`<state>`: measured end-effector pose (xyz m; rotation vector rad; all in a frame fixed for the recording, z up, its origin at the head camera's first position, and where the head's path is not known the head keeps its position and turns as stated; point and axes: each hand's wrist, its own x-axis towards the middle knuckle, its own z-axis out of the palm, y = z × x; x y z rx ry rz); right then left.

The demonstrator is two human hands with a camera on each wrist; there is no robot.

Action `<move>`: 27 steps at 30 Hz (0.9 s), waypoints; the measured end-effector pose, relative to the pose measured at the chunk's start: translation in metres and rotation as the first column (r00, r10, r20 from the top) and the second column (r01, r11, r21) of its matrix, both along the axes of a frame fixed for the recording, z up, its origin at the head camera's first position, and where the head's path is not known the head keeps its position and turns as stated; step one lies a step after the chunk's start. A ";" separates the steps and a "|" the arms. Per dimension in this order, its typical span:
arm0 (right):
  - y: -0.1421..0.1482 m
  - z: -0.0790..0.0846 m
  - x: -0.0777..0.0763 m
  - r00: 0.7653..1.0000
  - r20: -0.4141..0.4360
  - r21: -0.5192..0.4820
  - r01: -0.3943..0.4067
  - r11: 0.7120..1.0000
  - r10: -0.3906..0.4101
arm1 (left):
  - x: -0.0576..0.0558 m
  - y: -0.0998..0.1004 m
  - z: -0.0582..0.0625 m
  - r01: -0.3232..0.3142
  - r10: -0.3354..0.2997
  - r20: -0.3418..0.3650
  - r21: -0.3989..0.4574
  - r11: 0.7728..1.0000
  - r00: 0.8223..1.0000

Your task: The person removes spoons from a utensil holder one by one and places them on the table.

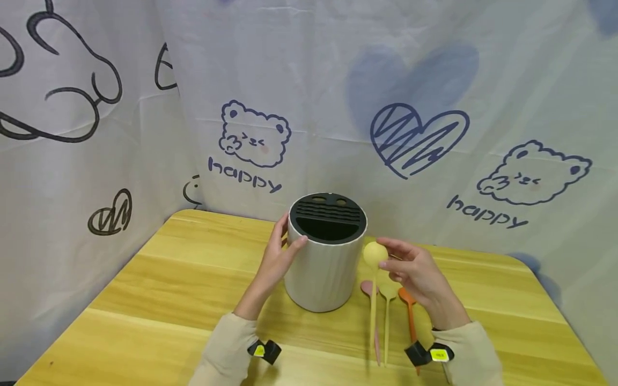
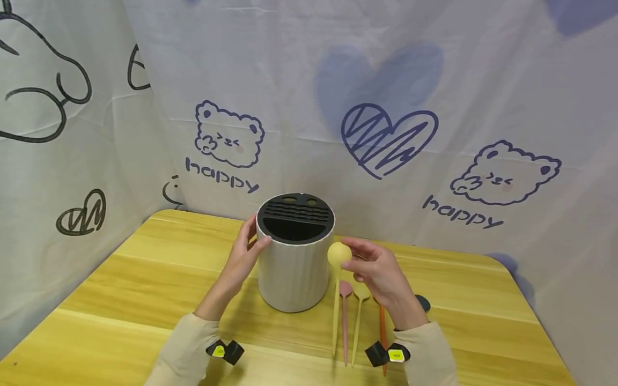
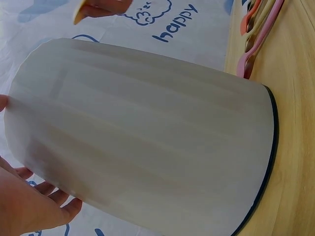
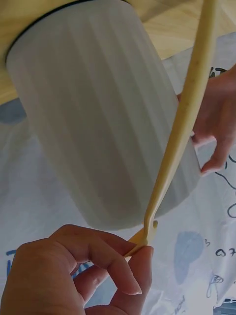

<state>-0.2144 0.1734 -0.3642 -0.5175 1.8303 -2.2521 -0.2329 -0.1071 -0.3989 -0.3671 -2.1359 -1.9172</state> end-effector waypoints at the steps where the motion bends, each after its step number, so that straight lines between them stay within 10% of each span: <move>1: 0.001 -0.001 0.000 1.000 0.011 0.005 0.011 1.000 -0.011 | 0.000 0.001 0.000 0.002 -0.002 0.001 -0.001 1.000 1.000; 27: 0.030 -0.030 -0.016 0.981 0.141 0.159 0.108 0.981 -0.131 | 0.000 0.001 0.001 0.001 -0.001 0.012 0.005 1.000 1.000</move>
